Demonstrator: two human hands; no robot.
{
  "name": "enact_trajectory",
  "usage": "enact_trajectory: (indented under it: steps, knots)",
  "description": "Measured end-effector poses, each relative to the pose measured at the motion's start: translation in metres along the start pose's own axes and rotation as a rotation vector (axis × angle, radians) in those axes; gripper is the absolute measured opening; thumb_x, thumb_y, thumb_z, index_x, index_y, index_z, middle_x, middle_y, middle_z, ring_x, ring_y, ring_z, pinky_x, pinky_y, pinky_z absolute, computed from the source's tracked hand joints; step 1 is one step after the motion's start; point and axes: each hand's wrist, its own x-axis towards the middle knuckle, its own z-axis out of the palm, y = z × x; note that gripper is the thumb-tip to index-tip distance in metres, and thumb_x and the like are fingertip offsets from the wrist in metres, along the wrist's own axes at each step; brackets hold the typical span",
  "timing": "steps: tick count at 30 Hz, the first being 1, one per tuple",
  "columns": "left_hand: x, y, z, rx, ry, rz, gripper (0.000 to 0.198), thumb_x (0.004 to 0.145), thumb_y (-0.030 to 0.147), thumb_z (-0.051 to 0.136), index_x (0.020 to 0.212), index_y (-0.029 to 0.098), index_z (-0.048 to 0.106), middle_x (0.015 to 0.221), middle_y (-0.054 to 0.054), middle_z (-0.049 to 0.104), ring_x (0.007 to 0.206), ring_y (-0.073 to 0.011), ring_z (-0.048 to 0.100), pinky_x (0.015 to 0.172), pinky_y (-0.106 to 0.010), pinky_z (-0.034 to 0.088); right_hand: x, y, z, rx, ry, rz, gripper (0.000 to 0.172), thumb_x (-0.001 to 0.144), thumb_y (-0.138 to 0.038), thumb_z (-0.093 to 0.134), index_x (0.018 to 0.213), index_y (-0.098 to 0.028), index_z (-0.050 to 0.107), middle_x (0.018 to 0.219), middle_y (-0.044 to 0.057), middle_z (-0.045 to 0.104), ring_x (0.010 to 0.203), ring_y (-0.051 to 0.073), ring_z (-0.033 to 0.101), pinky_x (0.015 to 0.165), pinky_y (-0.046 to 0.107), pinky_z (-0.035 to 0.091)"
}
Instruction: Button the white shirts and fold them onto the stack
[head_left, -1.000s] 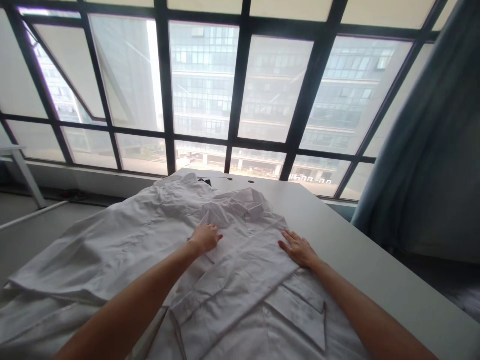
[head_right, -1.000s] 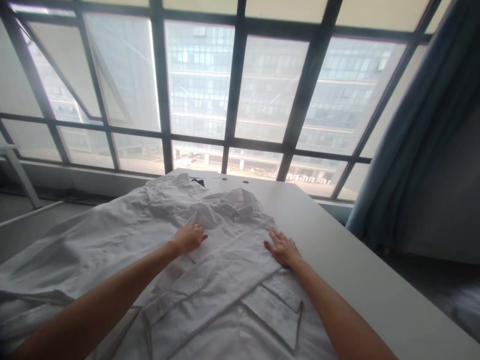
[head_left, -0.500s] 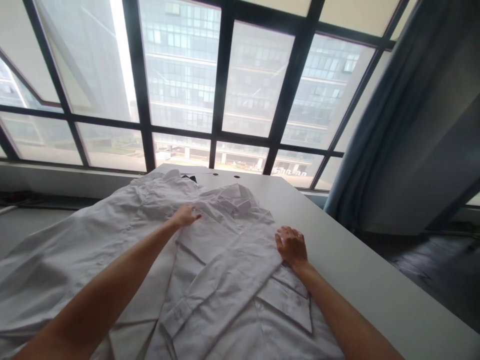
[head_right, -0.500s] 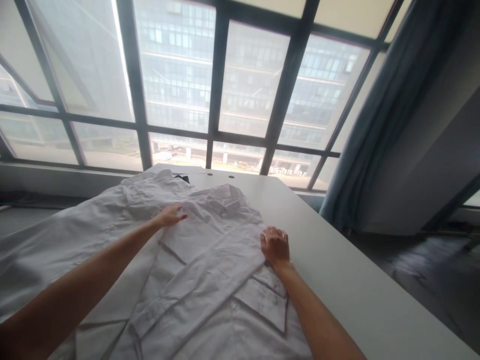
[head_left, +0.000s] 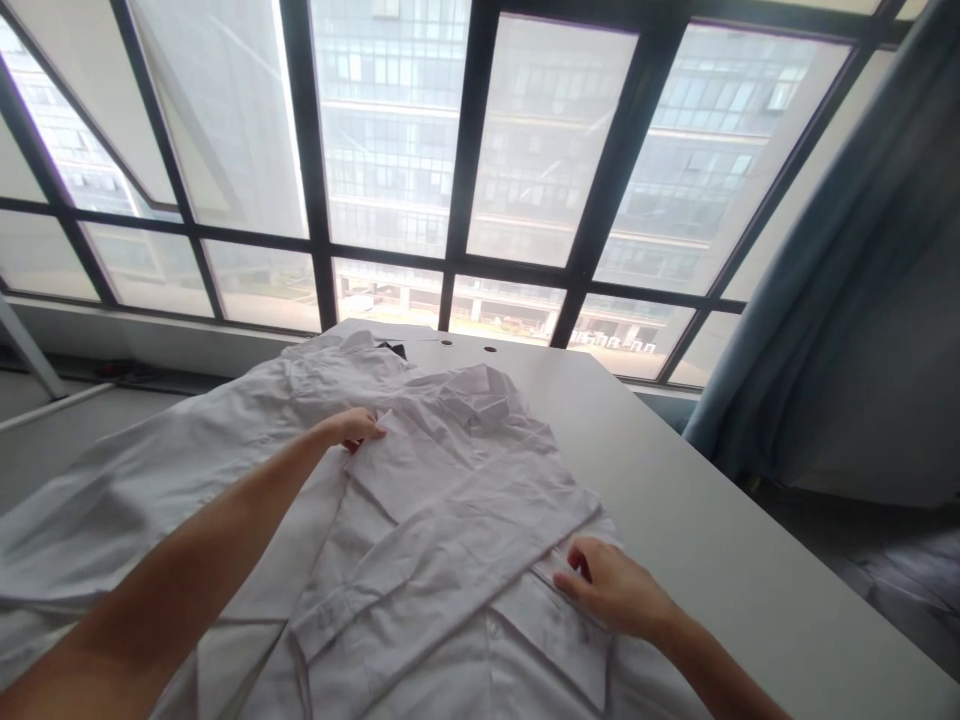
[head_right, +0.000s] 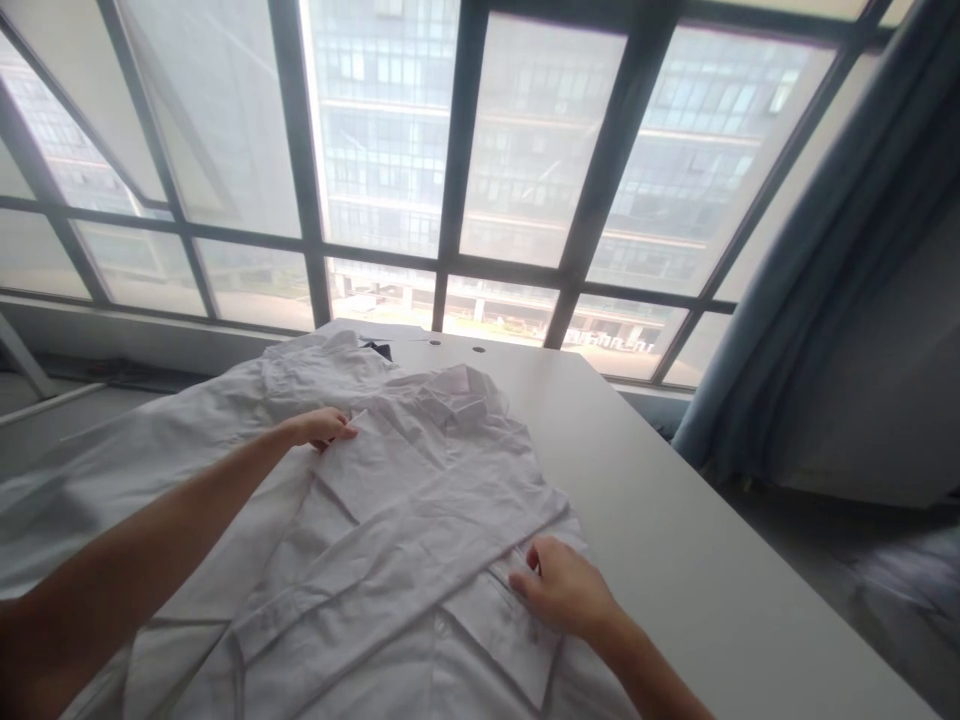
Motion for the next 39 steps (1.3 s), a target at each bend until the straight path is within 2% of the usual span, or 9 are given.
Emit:
enact_trajectory:
  steps: [4, 7, 10, 14, 19, 21, 27, 33, 39]
  knots:
    - [-0.018, 0.001, 0.007, 0.056, 0.104, 0.068, 0.033, 0.059, 0.043, 0.079, 0.067, 0.014, 0.065, 0.062, -0.005, 0.063, 0.053, -0.0175, 0.057, 0.042, -0.022, 0.039, 0.0, 0.011, -0.003, 0.216, -0.036, -0.087, 0.025, 0.077, -0.043, 0.063, 0.065, -0.022, 0.056, 0.069, 0.002, 0.065, 0.067, 0.018, 0.058, 0.058, 0.026, 0.039]
    - [-0.033, -0.004, 0.007, 0.054, -0.024, 0.115, 0.036, 0.054, 0.038, 0.081, 0.079, 0.016, 0.068, 0.072, -0.006, 0.068, 0.061, -0.0208, 0.063, 0.044, -0.022, 0.041, 0.002, 0.019, -0.003, 0.426, -0.014, -0.061, 0.025, 0.079, -0.046, 0.06, 0.074, -0.022, 0.06, 0.07, 0.001, 0.065, 0.066, 0.017, 0.057, 0.059, 0.026, 0.042]
    - [-0.046, -0.012, 0.007, 0.037, -0.148, 0.224, 0.06, 0.04, 0.021, 0.085, 0.097, 0.02, 0.068, 0.095, -0.006, 0.073, 0.086, -0.0261, 0.069, 0.061, -0.025, 0.053, 0.005, 0.029, 0.0, 0.647, -0.012, 0.044, 0.026, 0.078, -0.045, 0.06, 0.09, -0.022, 0.062, 0.071, 0.001, 0.066, 0.065, 0.018, 0.059, 0.059, 0.026, 0.044]
    - [-0.059, -0.024, 0.012, 0.141, -0.082, 0.267, 0.082, 0.035, 0.015, 0.084, 0.115, 0.02, 0.064, 0.115, -0.009, 0.069, 0.108, -0.032, 0.065, 0.082, -0.032, 0.056, 0.01, 0.04, 0.006, 0.937, -0.074, 0.174, 0.026, 0.075, -0.037, 0.064, 0.096, -0.021, 0.062, 0.076, 0.004, 0.07, 0.066, 0.019, 0.063, 0.057, 0.027, 0.047]
    - [-0.069, -0.033, 0.018, 0.141, -0.166, 0.367, 0.085, 0.043, 0.013, 0.08, 0.125, 0.019, 0.061, 0.117, -0.009, 0.069, 0.109, -0.0298, 0.065, 0.088, -0.03, 0.054, 0.013, 0.043, 0.004, 1.085, -0.064, 0.238, 0.02, 0.076, -0.026, 0.066, 0.094, -0.019, 0.062, 0.07, 0.003, 0.068, 0.056, 0.016, 0.059, 0.049, 0.025, 0.044]
    - [-0.072, -0.035, 0.023, 0.193, -0.077, 0.379, 0.072, 0.055, 0.014, 0.073, 0.126, 0.015, 0.061, 0.11, -0.01, 0.072, 0.101, -0.0281, 0.067, 0.085, -0.03, 0.054, 0.012, 0.042, 0.001, 1.099, -0.083, 0.252, 0.018, 0.076, -0.022, 0.067, 0.093, -0.019, 0.063, 0.069, 0.002, 0.067, 0.055, 0.015, 0.058, 0.049, 0.024, 0.044]
    - [-0.082, -0.03, 0.049, 0.591, 0.445, 0.378, 0.044, 0.081, 0.016, 0.058, 0.124, 0.015, 0.064, 0.113, -0.014, 0.072, 0.106, -0.0279, 0.067, 0.088, -0.033, 0.05, 0.006, 0.035, -0.002, 1.095, -0.146, 0.261, 0.024, 0.076, -0.025, 0.073, 0.097, -0.018, 0.064, 0.071, 0.002, 0.068, 0.058, 0.014, 0.059, 0.051, 0.024, 0.044]
    - [-0.092, -0.03, 0.048, 0.612, 0.606, 0.315, 0.031, 0.089, 0.029, 0.053, 0.114, 0.024, 0.069, 0.105, -0.008, 0.074, 0.098, -0.0291, 0.069, 0.081, -0.034, 0.05, 0.006, 0.04, -0.001, 0.826, -0.055, 0.136, 0.022, 0.078, -0.034, 0.065, 0.095, -0.019, 0.065, 0.076, 0.002, 0.069, 0.061, 0.015, 0.058, 0.054, 0.024, 0.043]
    - [-0.082, -0.055, 0.041, 0.663, 0.549, 0.377, 0.059, 0.085, 0.008, 0.041, 0.138, 0.028, 0.057, 0.127, -0.005, 0.065, 0.103, -0.0228, 0.066, 0.085, -0.03, 0.051, 0.005, 0.045, -0.01, 0.54, 0.003, 0.107, 0.025, 0.078, -0.037, 0.056, 0.09, -0.018, 0.066, 0.078, 0.005, 0.071, 0.068, 0.018, 0.062, 0.061, 0.026, 0.045]
